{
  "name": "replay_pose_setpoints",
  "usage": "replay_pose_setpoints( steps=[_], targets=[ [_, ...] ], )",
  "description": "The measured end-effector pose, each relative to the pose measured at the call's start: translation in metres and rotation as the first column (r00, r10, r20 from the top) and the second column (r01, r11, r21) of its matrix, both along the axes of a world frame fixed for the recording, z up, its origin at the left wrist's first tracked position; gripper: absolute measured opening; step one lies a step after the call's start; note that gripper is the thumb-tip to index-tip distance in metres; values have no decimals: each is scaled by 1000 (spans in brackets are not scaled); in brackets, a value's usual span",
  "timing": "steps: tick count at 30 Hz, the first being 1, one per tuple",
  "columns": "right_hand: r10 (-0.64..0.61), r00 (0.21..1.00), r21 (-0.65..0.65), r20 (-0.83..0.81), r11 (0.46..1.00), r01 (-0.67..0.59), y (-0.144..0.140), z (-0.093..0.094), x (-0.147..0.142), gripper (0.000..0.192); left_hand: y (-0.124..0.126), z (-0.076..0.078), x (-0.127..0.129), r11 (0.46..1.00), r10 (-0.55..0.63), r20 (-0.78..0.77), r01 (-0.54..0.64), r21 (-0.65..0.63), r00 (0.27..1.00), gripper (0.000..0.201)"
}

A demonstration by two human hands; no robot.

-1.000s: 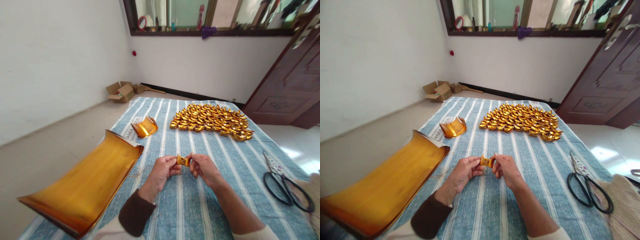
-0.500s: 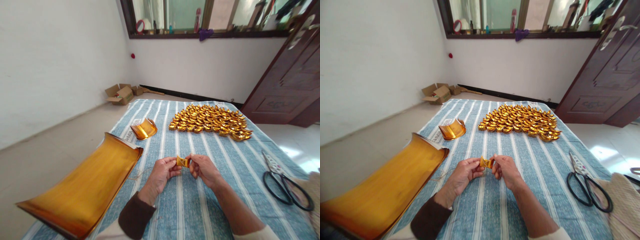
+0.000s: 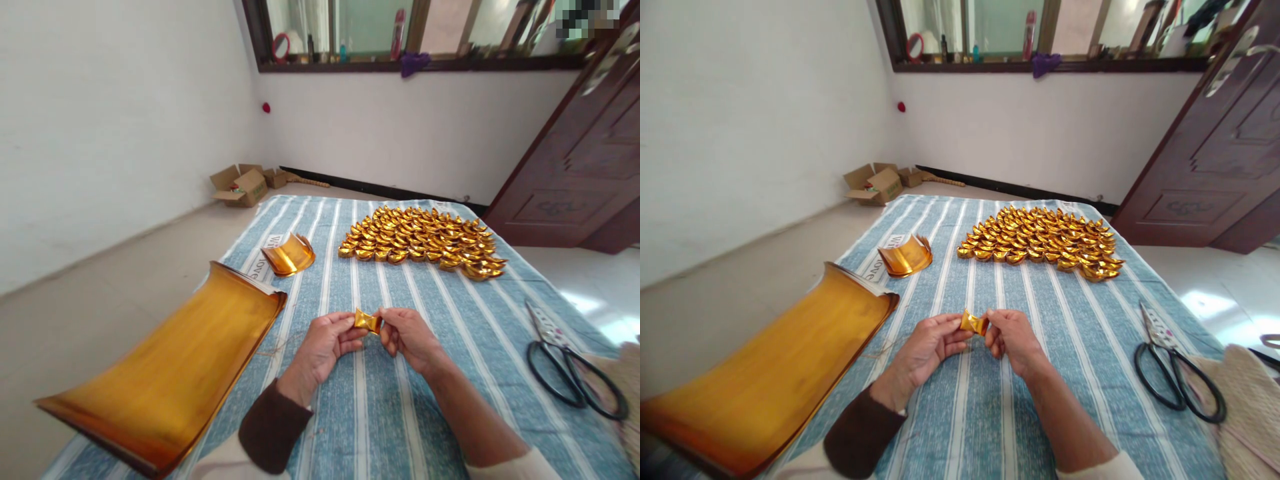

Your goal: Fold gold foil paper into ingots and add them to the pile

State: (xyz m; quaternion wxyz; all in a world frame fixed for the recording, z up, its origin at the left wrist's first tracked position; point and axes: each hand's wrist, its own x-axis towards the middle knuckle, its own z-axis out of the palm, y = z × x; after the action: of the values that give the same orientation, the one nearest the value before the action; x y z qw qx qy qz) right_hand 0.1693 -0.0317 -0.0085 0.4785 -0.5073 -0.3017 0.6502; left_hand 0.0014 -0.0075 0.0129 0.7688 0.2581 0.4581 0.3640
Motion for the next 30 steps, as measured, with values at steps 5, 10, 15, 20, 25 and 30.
replay_pose_setpoints(
  steps=[5, 10, 15, 20, 25, 30],
  targets=[
    [7, 1000, 7, 0, 1000, -7, 0, -1, 0, 40, 0, 0, -1, 1000, 7, 17, -7, -23, 1000, 9],
    [13, 1000, 11, -3, 1000, -13, -1, -2, 0, 39, 0, 1, -1, 999, 17, 27, -16, -51, 999, 8],
    [12, 1000, 14, -4, 1000, -11, -1, -3, 0, 38, 0, 1, 0, 998, 41, 7, -40, -57, 999, 8],
    [22, 1000, 10, -15, 1000, -22, -1, -3, 0, 38, -1, 2, 0, 999, 23, 11, -23, -44, 1000, 8],
    [14, 1000, 22, -12, 1000, -14, -1, 0, 0, 39, -1, 0, 0, 999, 27, 49, -25, -34, 998, 10],
    [-6, 1000, 36, -9, 999, 6, -2, 1, -1, 38, 0, -1, -1, 997, 63, 85, -58, -53, 994, 12]
  ],
)
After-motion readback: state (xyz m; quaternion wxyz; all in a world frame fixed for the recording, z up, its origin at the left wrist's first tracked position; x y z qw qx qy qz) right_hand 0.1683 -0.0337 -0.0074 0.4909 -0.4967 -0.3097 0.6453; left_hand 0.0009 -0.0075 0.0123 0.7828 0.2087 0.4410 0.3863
